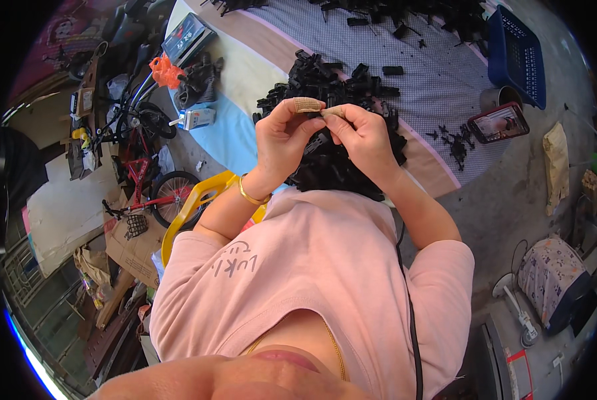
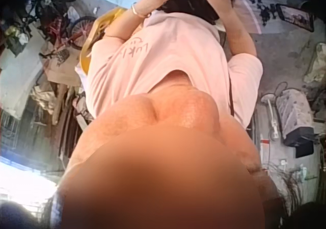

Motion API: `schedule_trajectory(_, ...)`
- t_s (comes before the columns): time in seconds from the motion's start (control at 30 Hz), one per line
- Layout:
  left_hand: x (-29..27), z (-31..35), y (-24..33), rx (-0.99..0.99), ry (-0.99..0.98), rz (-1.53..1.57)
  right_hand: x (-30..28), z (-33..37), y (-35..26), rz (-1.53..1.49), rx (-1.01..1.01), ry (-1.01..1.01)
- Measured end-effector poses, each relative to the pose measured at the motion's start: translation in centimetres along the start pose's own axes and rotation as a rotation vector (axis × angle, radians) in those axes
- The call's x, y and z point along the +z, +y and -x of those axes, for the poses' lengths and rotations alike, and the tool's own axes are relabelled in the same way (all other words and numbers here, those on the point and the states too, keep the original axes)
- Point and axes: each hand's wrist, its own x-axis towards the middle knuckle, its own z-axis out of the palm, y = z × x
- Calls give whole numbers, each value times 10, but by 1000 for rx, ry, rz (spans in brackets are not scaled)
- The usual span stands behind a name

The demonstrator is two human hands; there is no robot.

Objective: Manually preparing and separating bunches of synthetic hair extensions at a workbench.

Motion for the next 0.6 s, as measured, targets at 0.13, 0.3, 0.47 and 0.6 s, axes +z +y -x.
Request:
schedule_trajectory(0.13,-2,-2,-8,113,64,-190,-2,-7,4,-140,147,-44)
schedule_trajectory(0.3,-8,-7,-8,202,-10,-369,-38,-49,14,145,191,-400)
schedule_trajectory(0.47,-10,-8,-2,137,-140,-544,-129,-147,68,1037,-144,272)
schedule_trajectory(0.6,-13,-5,6,225,-409,-741,-170,-197,104,1284,30,442)
